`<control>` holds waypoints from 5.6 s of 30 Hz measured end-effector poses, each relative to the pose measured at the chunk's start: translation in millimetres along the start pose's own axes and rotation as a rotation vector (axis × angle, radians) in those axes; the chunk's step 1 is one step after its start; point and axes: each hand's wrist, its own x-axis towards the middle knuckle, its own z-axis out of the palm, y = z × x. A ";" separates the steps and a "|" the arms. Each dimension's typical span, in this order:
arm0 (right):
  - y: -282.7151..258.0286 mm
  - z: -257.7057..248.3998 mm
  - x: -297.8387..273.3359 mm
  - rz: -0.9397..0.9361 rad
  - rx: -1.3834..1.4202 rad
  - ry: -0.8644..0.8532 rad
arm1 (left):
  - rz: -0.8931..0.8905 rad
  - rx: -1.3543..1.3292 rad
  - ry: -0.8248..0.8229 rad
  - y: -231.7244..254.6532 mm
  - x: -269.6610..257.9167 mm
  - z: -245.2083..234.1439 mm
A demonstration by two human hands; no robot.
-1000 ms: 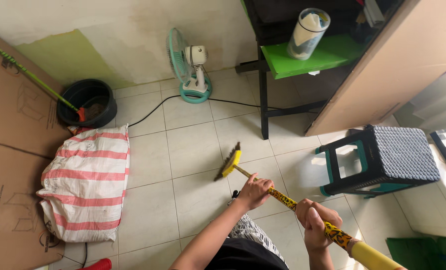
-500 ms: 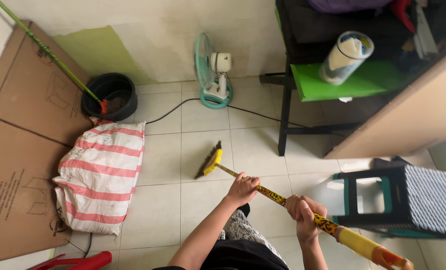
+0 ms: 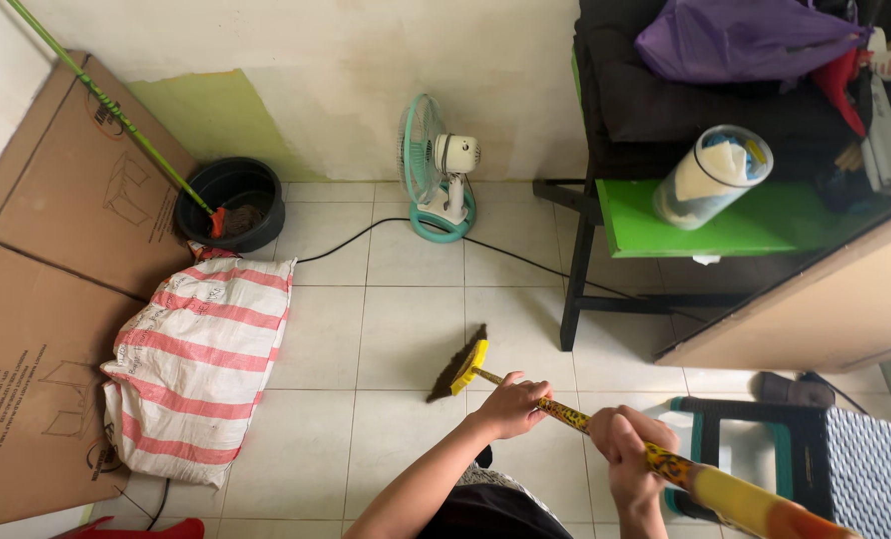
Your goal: The person sweeps the floor around a room using a broom, moving a stool and a striped pillow to reach different areas of the tile floor.
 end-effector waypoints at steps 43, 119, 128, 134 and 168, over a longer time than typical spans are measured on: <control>41.5 123.8 109.9 -0.161 -0.016 0.202 | 0.215 0.251 -0.265 -137.4 90.2 -146.6; 157.8 187.2 357.7 -0.139 -0.135 0.764 | 0.295 0.271 -0.489 -268.2 409.6 -228.2; 212.9 224.2 425.6 -0.046 -0.263 0.898 | 0.317 0.404 -0.484 -342.1 466.7 -256.4; 274.9 233.4 444.6 0.024 -0.269 0.759 | 0.341 0.540 -0.404 -412.7 488.3 -260.1; 193.8 278.3 425.6 -0.373 -0.209 1.161 | 0.633 0.105 -0.708 -301.8 447.5 -273.6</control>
